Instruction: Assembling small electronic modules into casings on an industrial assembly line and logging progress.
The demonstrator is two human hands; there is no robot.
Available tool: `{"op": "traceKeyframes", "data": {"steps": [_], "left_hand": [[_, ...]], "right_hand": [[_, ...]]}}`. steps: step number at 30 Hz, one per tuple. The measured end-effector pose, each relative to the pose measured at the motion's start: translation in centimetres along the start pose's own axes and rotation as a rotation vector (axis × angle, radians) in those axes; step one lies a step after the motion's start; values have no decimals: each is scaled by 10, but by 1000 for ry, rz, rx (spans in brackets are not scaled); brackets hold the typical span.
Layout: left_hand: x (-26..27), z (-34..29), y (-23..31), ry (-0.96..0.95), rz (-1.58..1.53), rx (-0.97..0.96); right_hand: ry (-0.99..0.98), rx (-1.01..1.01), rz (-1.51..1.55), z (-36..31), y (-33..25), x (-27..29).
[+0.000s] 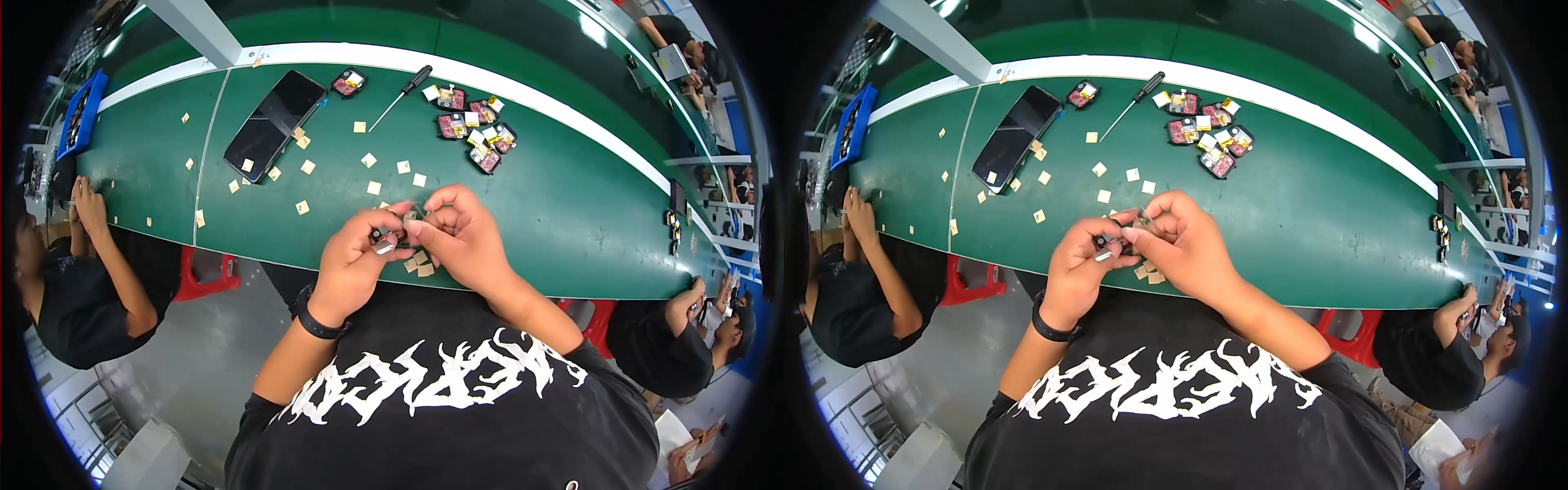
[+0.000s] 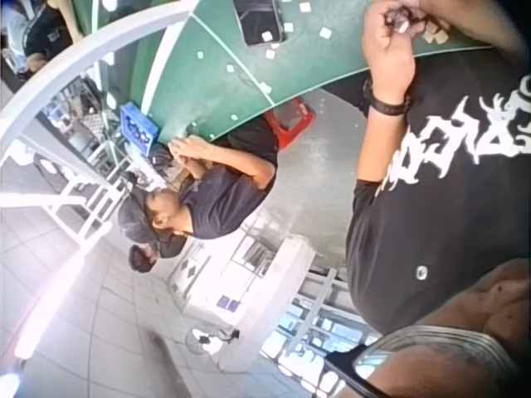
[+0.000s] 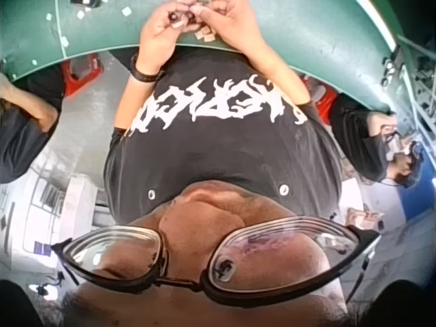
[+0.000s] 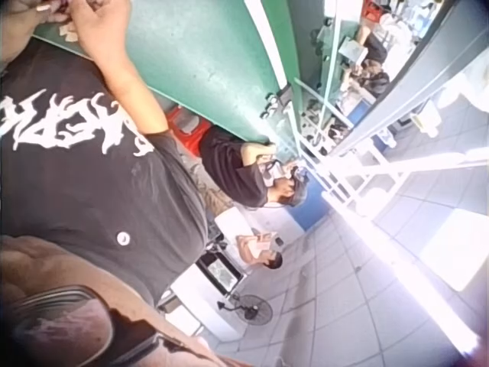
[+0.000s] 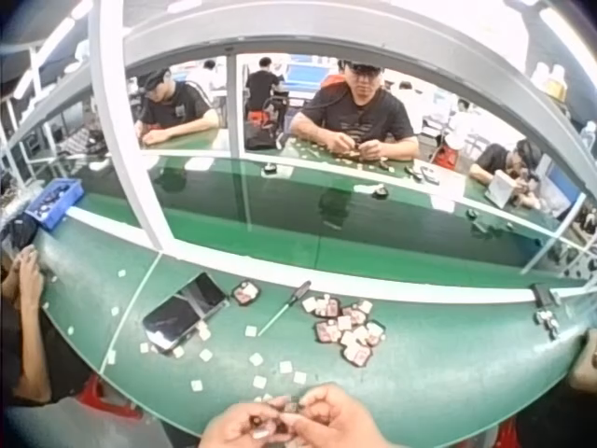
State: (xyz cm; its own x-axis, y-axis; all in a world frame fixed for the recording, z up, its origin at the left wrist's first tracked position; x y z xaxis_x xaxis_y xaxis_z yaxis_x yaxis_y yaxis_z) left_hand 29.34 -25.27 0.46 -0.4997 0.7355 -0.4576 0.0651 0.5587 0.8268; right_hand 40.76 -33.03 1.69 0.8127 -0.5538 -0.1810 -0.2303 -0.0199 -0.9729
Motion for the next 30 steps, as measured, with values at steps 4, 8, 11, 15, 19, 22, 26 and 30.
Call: {"op": "traceKeyframes", "data": {"steps": [4,8,11,15,19,22,26,30], "left_hand": [[0,0,9,32,17,-62],[0,0,12,-8,246,-188],[-4,0,6,-11,241,-125],[-9,1,8,-17,315,-138],[-2,6,1,28,193,-31],[3,7,0,28,125,4],[2,7,0,41,86,52],[1,4,3,76,203,48]], "right_hand": [[-131,-31,-286,-3,-10,-4],[-334,283,-525,2,-45,-36],[-379,408,-564,3,-49,-40],[-479,489,-672,-1,-50,-43],[-404,556,-687,3,-54,-28],[-297,357,-486,11,-49,-11],[-218,295,-474,15,-39,1],[-224,96,-401,18,-31,0]]}}
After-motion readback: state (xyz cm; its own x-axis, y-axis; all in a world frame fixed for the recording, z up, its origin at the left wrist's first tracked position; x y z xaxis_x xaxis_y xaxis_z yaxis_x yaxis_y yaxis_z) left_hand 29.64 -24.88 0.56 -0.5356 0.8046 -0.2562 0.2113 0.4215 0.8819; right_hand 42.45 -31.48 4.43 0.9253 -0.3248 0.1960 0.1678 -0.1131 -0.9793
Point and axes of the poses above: each hand's wrist, its own z-axis towards the middle knuckle, its own x-axis out of the back of the hand, y = z × x, the point moved 10 cm from there along z, towards the middle knuckle, and after that the axes turned 8 degrees about x, right-handed, at the moved point
